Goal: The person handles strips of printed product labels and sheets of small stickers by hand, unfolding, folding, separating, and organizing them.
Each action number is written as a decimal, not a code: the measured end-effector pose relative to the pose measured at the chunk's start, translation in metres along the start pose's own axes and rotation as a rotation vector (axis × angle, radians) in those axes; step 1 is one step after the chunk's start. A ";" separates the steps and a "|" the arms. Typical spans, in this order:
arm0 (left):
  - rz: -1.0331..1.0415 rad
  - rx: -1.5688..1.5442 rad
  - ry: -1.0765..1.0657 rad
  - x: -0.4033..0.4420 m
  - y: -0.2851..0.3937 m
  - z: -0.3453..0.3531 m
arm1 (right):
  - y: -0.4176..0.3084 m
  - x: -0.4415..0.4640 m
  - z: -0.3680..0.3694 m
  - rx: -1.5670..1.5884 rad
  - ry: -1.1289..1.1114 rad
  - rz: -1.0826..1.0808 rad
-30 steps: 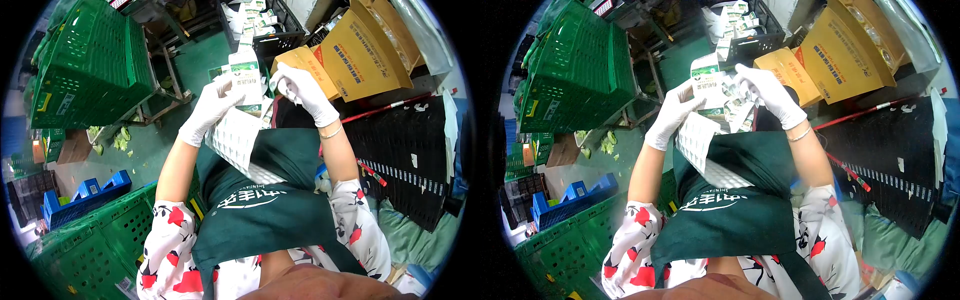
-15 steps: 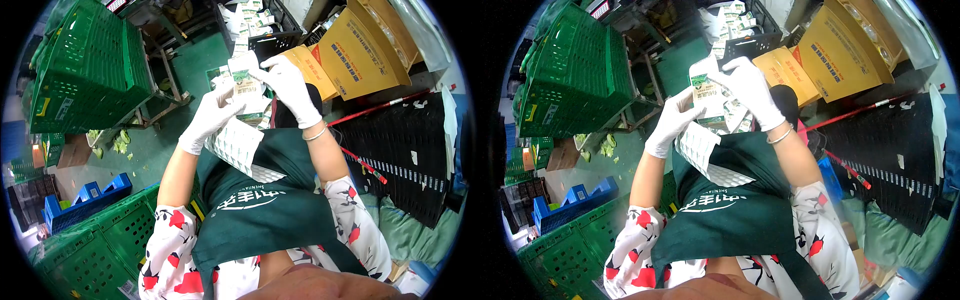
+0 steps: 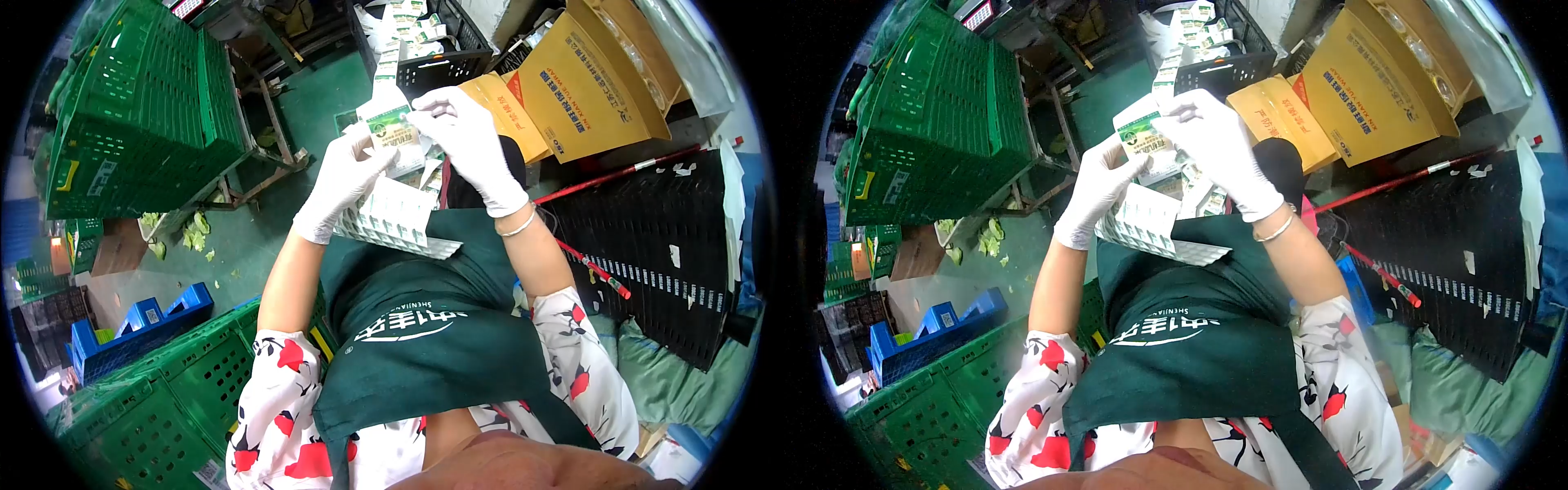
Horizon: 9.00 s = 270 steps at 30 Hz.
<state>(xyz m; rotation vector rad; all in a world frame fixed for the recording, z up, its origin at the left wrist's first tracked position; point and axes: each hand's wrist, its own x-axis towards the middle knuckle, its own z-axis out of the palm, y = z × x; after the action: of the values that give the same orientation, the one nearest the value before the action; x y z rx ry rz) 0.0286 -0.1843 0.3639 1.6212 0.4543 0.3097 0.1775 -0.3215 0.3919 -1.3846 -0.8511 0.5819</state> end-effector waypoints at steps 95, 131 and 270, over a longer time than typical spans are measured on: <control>0.479 0.092 0.827 -0.001 0.017 0.004 | 0.010 -0.054 -0.018 -0.840 -0.081 -0.416; -0.114 -0.033 -0.074 -0.002 0.037 -0.017 | -0.014 0.036 -0.023 -0.004 -0.440 0.303; 0.135 -0.172 0.186 0.023 0.035 0.012 | -0.009 0.032 0.011 -0.293 0.256 -0.305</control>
<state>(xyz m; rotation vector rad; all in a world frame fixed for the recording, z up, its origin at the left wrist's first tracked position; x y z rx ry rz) 0.0584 -0.1861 0.3957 1.4633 0.4468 0.5893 0.1866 -0.2911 0.4063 -1.5153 -0.9403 0.0426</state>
